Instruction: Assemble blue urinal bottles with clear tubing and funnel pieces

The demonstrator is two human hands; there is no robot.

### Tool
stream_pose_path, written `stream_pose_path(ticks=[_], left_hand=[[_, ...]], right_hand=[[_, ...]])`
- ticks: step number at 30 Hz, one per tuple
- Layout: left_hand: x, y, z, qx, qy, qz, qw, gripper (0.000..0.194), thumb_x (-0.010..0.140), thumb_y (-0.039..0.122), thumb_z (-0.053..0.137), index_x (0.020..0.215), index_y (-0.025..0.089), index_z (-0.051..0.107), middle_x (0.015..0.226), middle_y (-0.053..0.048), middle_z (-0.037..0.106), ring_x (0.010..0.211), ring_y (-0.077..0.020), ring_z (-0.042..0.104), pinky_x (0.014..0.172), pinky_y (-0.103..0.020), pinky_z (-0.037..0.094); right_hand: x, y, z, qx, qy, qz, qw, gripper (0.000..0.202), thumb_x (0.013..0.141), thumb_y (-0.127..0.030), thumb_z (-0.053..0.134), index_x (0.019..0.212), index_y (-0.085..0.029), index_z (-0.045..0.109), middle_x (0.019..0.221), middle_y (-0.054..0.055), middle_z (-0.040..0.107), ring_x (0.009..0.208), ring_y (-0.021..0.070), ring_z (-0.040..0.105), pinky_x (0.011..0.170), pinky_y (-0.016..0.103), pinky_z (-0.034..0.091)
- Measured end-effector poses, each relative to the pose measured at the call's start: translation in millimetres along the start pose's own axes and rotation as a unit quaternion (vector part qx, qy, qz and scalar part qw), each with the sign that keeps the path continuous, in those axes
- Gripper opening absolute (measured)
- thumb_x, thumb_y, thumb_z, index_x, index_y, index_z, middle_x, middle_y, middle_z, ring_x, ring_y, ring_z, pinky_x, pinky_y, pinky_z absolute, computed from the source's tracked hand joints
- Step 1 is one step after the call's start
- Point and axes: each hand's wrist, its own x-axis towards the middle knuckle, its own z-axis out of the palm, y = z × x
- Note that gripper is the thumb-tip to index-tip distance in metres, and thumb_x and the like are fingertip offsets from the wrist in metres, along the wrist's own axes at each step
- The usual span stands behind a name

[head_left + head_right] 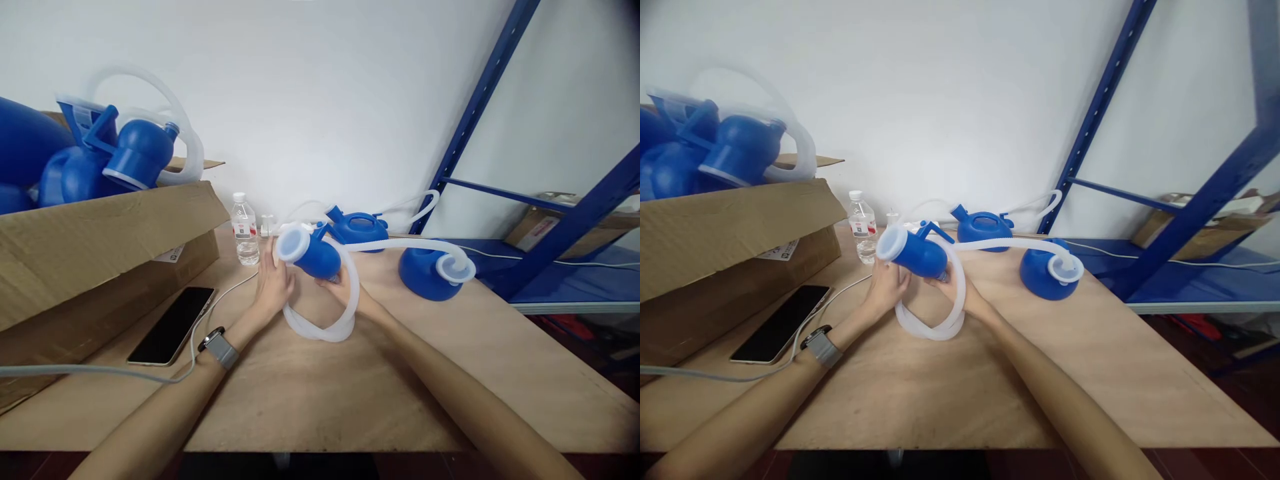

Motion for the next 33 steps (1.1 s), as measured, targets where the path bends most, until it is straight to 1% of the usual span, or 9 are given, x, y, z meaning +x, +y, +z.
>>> stream_pose_path(ticks=[5, 8, 11, 16, 19, 22, 25, 29, 33], left_hand=[[0, 8, -4.3, 0.013, -0.057, 0.112, 0.992, 0.040, 0.088, 0.031, 0.061, 0.124, 0.014, 0.057, 0.135, -0.022, 0.054, 0.131, -0.0416, 0.048, 0.110, -0.062, 0.039], [3, 14, -12.0, -0.062, -0.107, 0.121, 0.985, 0.052, 0.092, 0.044, 0.058, 0.134, 0.014, 0.055, 0.141, -0.021, 0.052, 0.131, -0.0385, 0.048, 0.112, -0.057, 0.039], [5, 15, -18.9, -0.152, -0.149, 0.106, 0.971, 0.056, 0.099, 0.049, 0.047, 0.148, 0.020, 0.048, 0.154, -0.016, 0.044, 0.143, -0.0358, 0.038, 0.121, -0.054, 0.029], [11, 15, -22.1, -0.385, -0.192, 0.050, 0.901, 0.060, 0.102, 0.061, 0.034, 0.139, 0.024, 0.063, 0.153, -0.007, 0.051, 0.148, -0.0324, 0.035, 0.127, -0.045, 0.021], [15, 21, -20.0, -0.471, -0.163, -0.023, 0.867, 0.053, 0.094, 0.064, 0.053, 0.116, 0.023, 0.077, 0.146, -0.008, 0.056, 0.142, -0.0338, 0.043, 0.124, -0.046, 0.027], [14, 29, -14.4, -0.516, -0.132, -0.123, 0.837, 0.035, 0.081, 0.050, 0.078, 0.103, 0.023, 0.081, 0.142, -0.007, 0.059, 0.142, -0.0331, 0.042, 0.122, -0.045, 0.028], [11, 34, -7.9, -0.593, -0.121, -0.181, 0.775, 0.031, 0.075, 0.038, 0.085, 0.101, 0.022, 0.082, 0.132, -0.008, 0.066, 0.137, -0.0318, 0.048, 0.119, -0.044, 0.032], [9, 33, -3.5, -0.650, -0.112, -0.236, 0.713, 0.023, 0.073, 0.033, 0.087, 0.090, 0.019, 0.082, 0.104, -0.007, 0.077, 0.110, -0.0269, 0.066, 0.107, -0.041, 0.041], [10, 33, -2.6, -0.653, -0.099, -0.258, 0.705, 0.023, 0.071, 0.034, 0.088, 0.086, 0.017, 0.082, 0.094, -0.007, 0.078, 0.098, -0.0240, 0.069, 0.099, -0.038, 0.045]], right_hand=[[5, 6, 2, 0.011, 0.007, 0.020, 1.000, 0.038, 0.080, -0.039, 0.076, 0.115, -0.027, 0.070, 0.119, 0.006, 0.074, 0.120, 0.0331, 0.066, 0.108, 0.052, 0.050], [3, -2, 4, 0.036, 0.035, 0.006, 0.999, 0.044, 0.079, -0.038, 0.079, 0.119, -0.026, 0.063, 0.118, 0.007, 0.072, 0.116, 0.0296, 0.067, 0.105, 0.048, 0.052], [1, -10, 11, 0.087, 0.074, 0.017, 0.993, 0.060, 0.072, -0.038, 0.086, 0.119, -0.027, 0.051, 0.101, 0.002, 0.070, 0.096, 0.0238, 0.070, 0.089, 0.042, 0.060], [2, -11, 25, 0.117, 0.085, 0.039, 0.989, 0.058, 0.081, -0.046, 0.078, 0.121, -0.028, 0.040, 0.082, -0.005, 0.062, 0.070, 0.0173, 0.067, 0.068, 0.035, 0.059], [3, -10, 25, 0.065, 0.080, 0.003, 0.995, 0.054, 0.085, -0.044, 0.074, 0.127, -0.027, 0.044, 0.087, -0.002, 0.064, 0.078, 0.0191, 0.068, 0.078, 0.039, 0.058], [5, -11, 20, 0.025, 0.073, -0.030, 0.997, 0.052, 0.084, -0.039, 0.076, 0.128, -0.027, 0.050, 0.096, 0.002, 0.067, 0.087, 0.0211, 0.068, 0.083, 0.040, 0.057], [7, -15, 16, 0.012, 0.063, -0.025, 0.998, 0.050, 0.082, -0.037, 0.077, 0.125, -0.025, 0.055, 0.104, 0.005, 0.070, 0.093, 0.0232, 0.069, 0.085, 0.041, 0.057], [13, -23, 12, 0.061, -0.038, 0.009, 0.997, 0.056, 0.076, -0.043, 0.081, 0.126, -0.025, 0.062, 0.118, 0.009, 0.071, 0.112, 0.0285, 0.066, 0.100, 0.048, 0.054], [17, -36, -9, 0.087, -0.192, 0.070, 0.975, 0.049, 0.076, -0.048, 0.081, 0.119, -0.027, 0.071, 0.126, 0.005, 0.071, 0.124, 0.0298, 0.062, 0.110, 0.053, 0.048]])
